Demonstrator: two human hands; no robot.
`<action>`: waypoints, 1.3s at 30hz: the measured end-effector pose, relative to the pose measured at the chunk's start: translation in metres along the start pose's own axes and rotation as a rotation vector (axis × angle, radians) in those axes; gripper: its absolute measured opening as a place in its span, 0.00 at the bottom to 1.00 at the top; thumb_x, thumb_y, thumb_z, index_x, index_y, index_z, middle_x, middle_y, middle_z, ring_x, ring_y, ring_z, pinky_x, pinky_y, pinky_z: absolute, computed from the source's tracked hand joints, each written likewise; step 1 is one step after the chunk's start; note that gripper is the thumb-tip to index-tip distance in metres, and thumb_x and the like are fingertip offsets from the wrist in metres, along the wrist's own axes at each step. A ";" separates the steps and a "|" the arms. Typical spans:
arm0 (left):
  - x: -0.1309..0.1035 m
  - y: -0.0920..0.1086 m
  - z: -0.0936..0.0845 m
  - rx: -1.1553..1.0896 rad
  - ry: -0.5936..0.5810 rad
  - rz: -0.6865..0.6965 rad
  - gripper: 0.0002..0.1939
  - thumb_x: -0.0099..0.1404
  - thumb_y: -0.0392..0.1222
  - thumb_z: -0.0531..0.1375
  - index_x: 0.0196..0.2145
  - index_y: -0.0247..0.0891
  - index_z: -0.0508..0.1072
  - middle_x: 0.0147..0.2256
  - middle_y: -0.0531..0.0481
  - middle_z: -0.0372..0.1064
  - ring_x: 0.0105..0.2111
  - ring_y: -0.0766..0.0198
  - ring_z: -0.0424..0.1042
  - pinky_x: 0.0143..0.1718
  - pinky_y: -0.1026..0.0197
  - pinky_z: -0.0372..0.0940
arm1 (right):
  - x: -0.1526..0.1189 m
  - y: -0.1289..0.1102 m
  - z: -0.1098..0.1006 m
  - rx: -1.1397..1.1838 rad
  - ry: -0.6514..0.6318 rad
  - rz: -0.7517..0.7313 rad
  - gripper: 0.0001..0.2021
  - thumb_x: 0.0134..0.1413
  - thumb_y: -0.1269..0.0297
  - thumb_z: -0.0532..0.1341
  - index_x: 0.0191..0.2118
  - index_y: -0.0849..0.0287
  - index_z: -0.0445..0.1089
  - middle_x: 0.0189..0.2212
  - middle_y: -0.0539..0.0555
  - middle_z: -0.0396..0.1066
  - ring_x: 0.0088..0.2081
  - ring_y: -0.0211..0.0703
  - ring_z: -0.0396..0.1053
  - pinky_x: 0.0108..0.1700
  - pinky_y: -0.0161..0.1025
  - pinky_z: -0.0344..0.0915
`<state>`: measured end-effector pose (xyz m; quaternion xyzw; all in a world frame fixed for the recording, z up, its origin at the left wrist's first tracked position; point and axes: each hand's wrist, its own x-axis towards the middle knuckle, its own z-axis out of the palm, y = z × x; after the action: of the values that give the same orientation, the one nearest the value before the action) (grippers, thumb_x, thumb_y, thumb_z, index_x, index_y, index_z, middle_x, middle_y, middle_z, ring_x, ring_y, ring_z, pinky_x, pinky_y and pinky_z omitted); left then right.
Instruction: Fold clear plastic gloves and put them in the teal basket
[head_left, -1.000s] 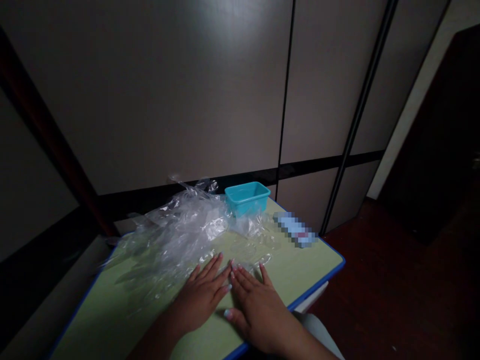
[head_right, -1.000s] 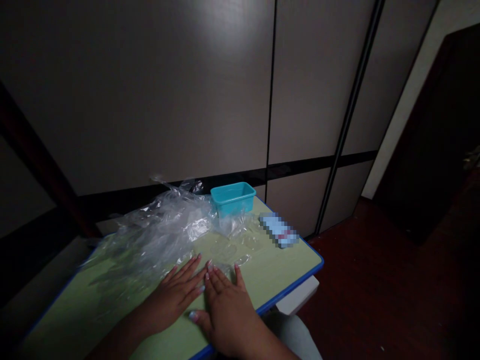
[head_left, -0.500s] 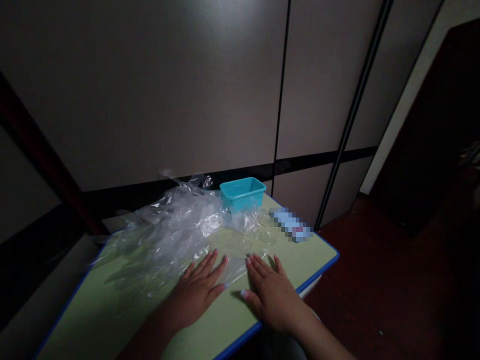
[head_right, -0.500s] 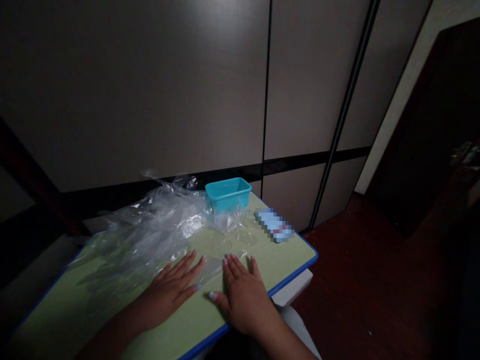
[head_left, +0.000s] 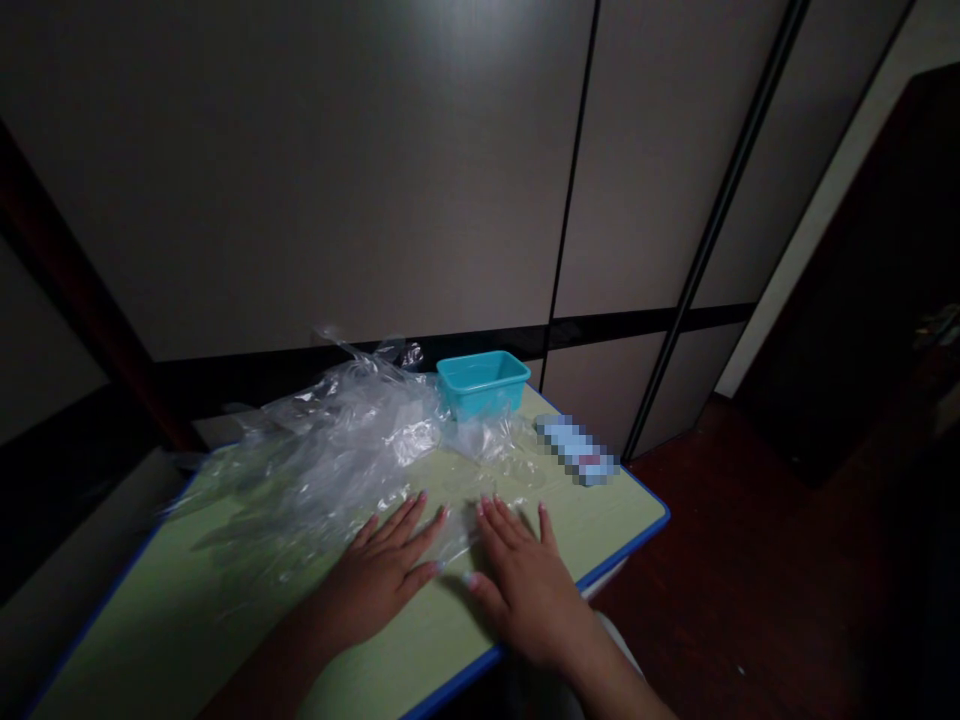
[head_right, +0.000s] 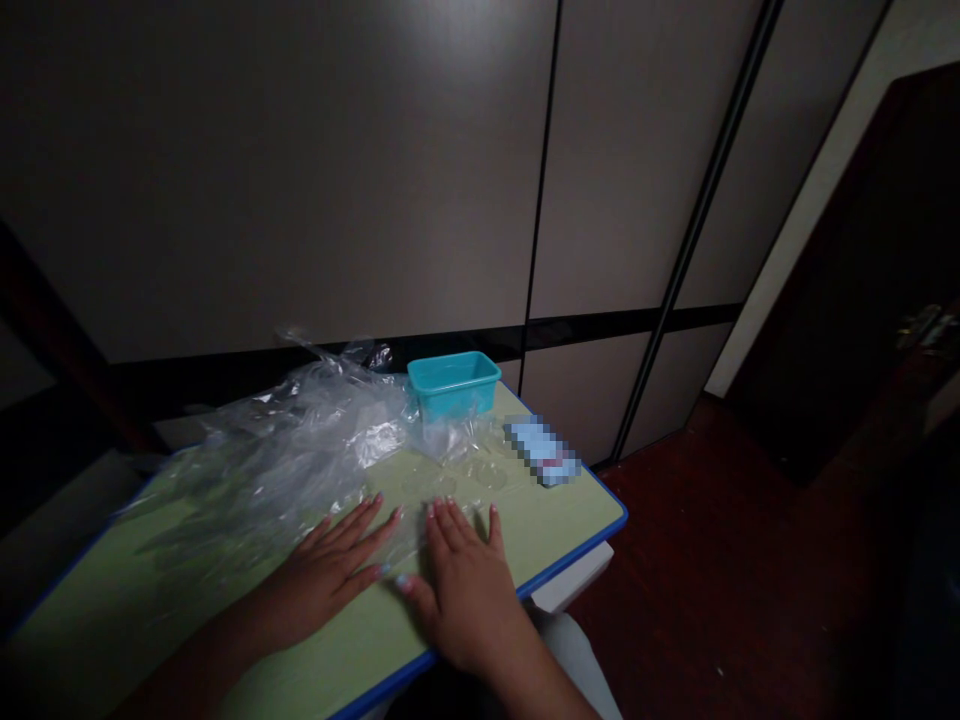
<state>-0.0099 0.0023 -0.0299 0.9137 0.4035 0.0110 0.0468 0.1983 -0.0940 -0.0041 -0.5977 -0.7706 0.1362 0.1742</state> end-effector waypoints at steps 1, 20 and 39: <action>0.000 0.000 0.000 -0.003 0.001 0.002 0.27 0.67 0.56 0.44 0.62 0.53 0.47 0.65 0.51 0.36 0.64 0.53 0.39 0.60 0.44 0.41 | 0.001 -0.007 0.003 0.026 -0.020 -0.064 0.32 0.61 0.47 0.45 0.66 0.58 0.40 0.65 0.57 0.38 0.65 0.51 0.37 0.61 0.59 0.19; -0.003 0.005 -0.005 -0.043 -0.005 -0.005 0.27 0.68 0.56 0.44 0.62 0.54 0.44 0.65 0.50 0.35 0.64 0.54 0.38 0.60 0.44 0.40 | 0.000 0.024 0.003 -0.085 -0.046 0.129 0.33 0.61 0.48 0.46 0.65 0.62 0.43 0.64 0.58 0.40 0.65 0.52 0.39 0.62 0.59 0.32; -0.002 0.007 -0.009 -0.030 -0.036 -0.023 0.27 0.68 0.56 0.43 0.62 0.57 0.44 0.65 0.50 0.35 0.64 0.56 0.35 0.60 0.44 0.40 | 0.000 0.023 0.011 -0.145 0.020 0.226 0.38 0.59 0.43 0.42 0.65 0.71 0.43 0.64 0.64 0.40 0.65 0.54 0.36 0.62 0.59 0.30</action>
<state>-0.0064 -0.0032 -0.0203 0.9081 0.4131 0.0000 0.0681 0.2133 -0.0883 -0.0239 -0.6931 -0.7044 0.0927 0.1218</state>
